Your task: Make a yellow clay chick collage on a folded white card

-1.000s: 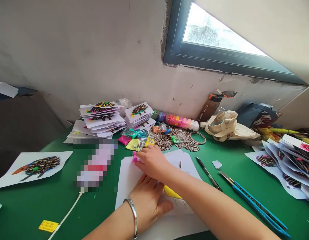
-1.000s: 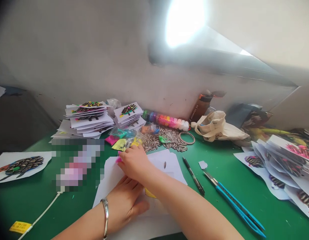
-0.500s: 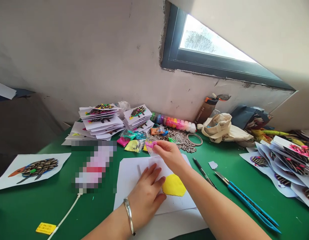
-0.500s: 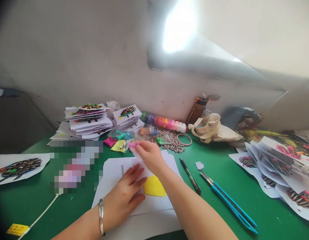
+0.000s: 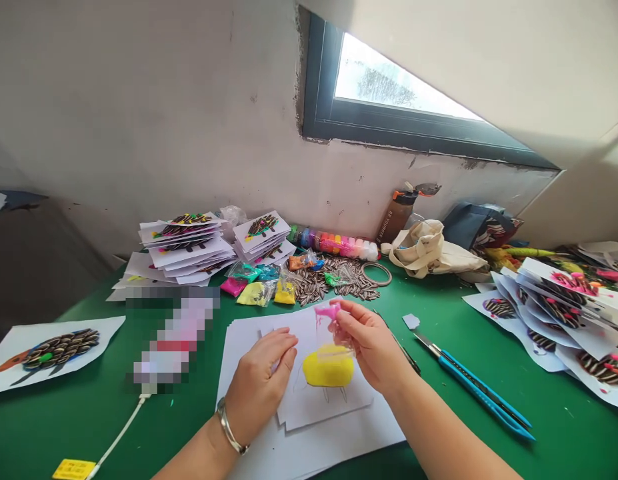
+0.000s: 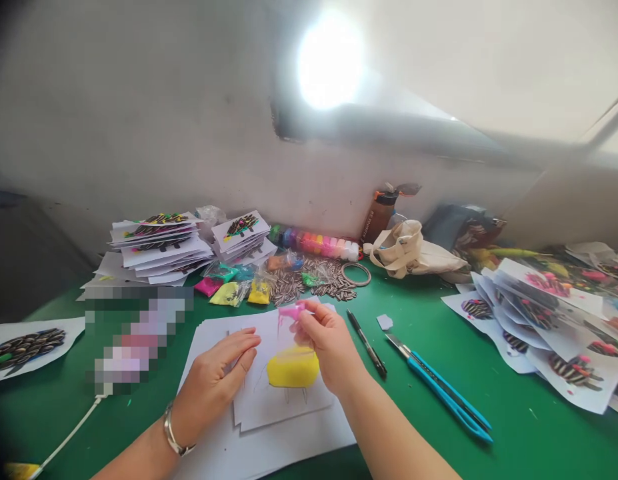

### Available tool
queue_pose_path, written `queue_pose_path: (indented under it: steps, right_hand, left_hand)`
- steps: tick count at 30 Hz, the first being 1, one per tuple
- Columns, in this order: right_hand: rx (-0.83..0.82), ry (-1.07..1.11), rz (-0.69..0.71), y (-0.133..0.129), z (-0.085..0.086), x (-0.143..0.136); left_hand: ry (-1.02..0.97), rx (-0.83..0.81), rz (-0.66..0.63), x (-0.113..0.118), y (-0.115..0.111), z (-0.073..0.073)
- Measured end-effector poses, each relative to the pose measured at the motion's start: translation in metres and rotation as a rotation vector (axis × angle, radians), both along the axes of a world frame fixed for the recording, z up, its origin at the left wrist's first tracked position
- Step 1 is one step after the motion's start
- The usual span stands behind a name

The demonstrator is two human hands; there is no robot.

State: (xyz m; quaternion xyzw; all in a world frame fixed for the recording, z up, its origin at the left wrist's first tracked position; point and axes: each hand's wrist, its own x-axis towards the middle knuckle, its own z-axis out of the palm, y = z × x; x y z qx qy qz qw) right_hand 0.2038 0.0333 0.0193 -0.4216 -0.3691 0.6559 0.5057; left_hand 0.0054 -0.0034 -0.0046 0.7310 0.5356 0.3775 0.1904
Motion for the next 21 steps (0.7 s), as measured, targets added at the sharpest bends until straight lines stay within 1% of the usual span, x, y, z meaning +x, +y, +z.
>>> queue_pose_path:
  steps: [3, 5, 7, 8, 10, 12, 15, 17, 21]
  right_hand:
    - [-0.010, -0.087, 0.081, -0.007, -0.005, -0.006]
    - [0.015, -0.136, 0.156, -0.012, -0.005, -0.010]
    - [0.027, -0.162, 0.219, -0.016, -0.003, -0.015]
    - [0.028, -0.166, 0.242, -0.017, -0.002, -0.017]
    - [0.038, -0.157, 0.274, -0.020, 0.000, -0.020]
    - [0.053, -0.141, 0.283, -0.022, 0.002, -0.022]
    - [0.056, -0.153, 0.266, -0.021, 0.002, -0.020]
    - [0.039, -0.172, 0.263, -0.019, 0.002, -0.017]
    - [-0.022, -0.182, 0.286, -0.015, 0.002, -0.014]
  left_hand:
    - [-0.096, -0.067, 0.082, -0.004, -0.001, 0.014]
    - [-0.175, -0.202, 0.138, -0.005, -0.002, 0.022]
    - [-0.304, -0.369, 0.116, -0.003, -0.002, 0.029]
    - [-0.372, -0.420, 0.087, -0.001, -0.002, 0.031]
    - [-0.425, -0.502, 0.014, 0.005, -0.002, 0.036]
    - [-0.433, -0.514, -0.037, 0.010, -0.002, 0.042]
    - [-0.453, -0.547, -0.034, 0.016, 0.000, 0.050]
    - [-0.466, -0.577, -0.040, 0.019, 0.001, 0.053]
    - [-0.463, -0.614, -0.107, 0.026, 0.004, 0.057]
